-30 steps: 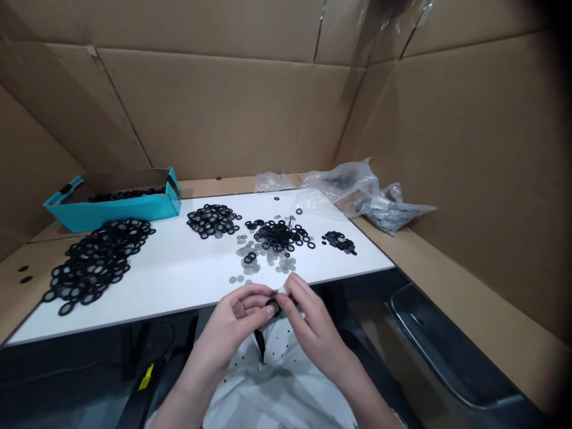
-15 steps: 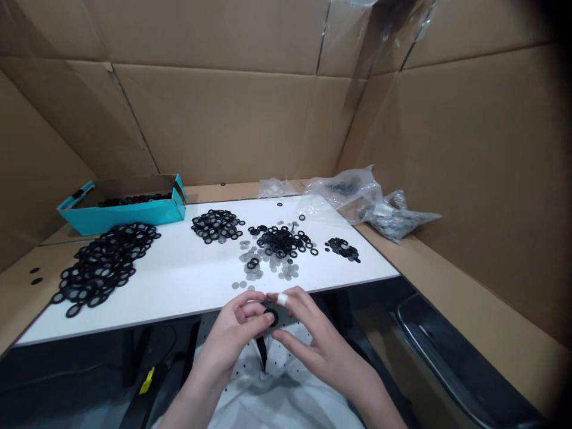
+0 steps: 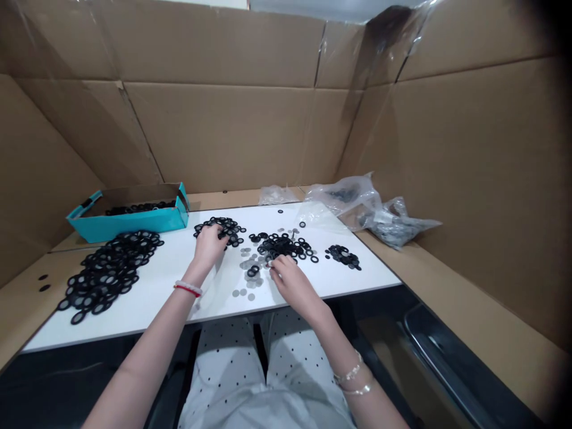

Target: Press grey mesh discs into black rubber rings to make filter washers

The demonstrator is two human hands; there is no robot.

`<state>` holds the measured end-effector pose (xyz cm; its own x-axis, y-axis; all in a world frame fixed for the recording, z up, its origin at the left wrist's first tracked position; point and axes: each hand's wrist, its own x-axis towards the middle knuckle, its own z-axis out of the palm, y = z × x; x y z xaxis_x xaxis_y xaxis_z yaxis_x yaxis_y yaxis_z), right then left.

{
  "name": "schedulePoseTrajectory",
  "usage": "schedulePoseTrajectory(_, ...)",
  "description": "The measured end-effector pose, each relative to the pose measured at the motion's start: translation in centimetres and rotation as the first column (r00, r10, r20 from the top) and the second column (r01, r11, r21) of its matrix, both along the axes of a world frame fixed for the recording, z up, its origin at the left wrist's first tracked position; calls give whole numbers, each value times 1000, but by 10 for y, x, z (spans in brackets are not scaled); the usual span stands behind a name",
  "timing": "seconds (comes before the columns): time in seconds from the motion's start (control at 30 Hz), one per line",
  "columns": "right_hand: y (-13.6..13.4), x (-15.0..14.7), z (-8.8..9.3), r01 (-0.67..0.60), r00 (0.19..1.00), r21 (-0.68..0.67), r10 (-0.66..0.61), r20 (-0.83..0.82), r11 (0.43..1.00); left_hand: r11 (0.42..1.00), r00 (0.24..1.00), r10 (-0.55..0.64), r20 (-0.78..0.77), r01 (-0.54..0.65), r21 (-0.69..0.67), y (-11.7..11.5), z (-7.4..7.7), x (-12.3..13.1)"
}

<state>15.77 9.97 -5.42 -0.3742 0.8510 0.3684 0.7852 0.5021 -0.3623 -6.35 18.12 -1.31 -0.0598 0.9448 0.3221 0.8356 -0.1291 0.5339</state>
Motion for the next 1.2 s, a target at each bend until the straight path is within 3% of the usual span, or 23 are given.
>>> schedulePoseTrajectory(0.1,20,-6,0,-24,991,-10,25,131,1000,996,992,-86,-90,83,-41,-6,-6,11)
schedulePoseTrajectory(0.23,35,-13,2,-56,985,-17,58,160,998,959,955,-263,-140,243,-144,-43,-21,33)
schedulePoseTrajectory(0.37,42,-12,1,-64,989,-18,65,132,998,953,944,-295,-148,280,-115,-67,-29,43)
schedulePoseTrajectory(0.6,49,-9,-2,-82,994,-24,80,-73,996,976,977,-214,3,214,-30,-63,-32,39)
schedulePoseTrajectory(0.73,39,-10,-1,-106,966,-64,88,-244,992,977,933,-191,305,209,-30,-64,-27,38)
schedulePoseTrajectory(0.8,27,-13,0,-157,908,-119,96,-408,980,970,854,-208,477,243,-13,-70,-22,41)
schedulePoseTrajectory(0.9,6,-16,2,-267,679,-223,19,-734,938,953,735,-216,643,303,-25,-86,-11,47)
schedulePoseTrajectory(1.0,-15,-16,7,-289,525,-276,-90,-846,917,941,685,-191,703,332,-67,-109,0,53)
schedulePoseTrajectory(1.1,-31,-14,12,-304,483,-300,-126,-866,904,934,665,-162,730,342,-104,-127,5,56)
schedulePoseTrajectory(1.2,-43,-12,17,-337,518,-322,-112,-848,885,928,639,-155,753,357,-112,-138,5,55)
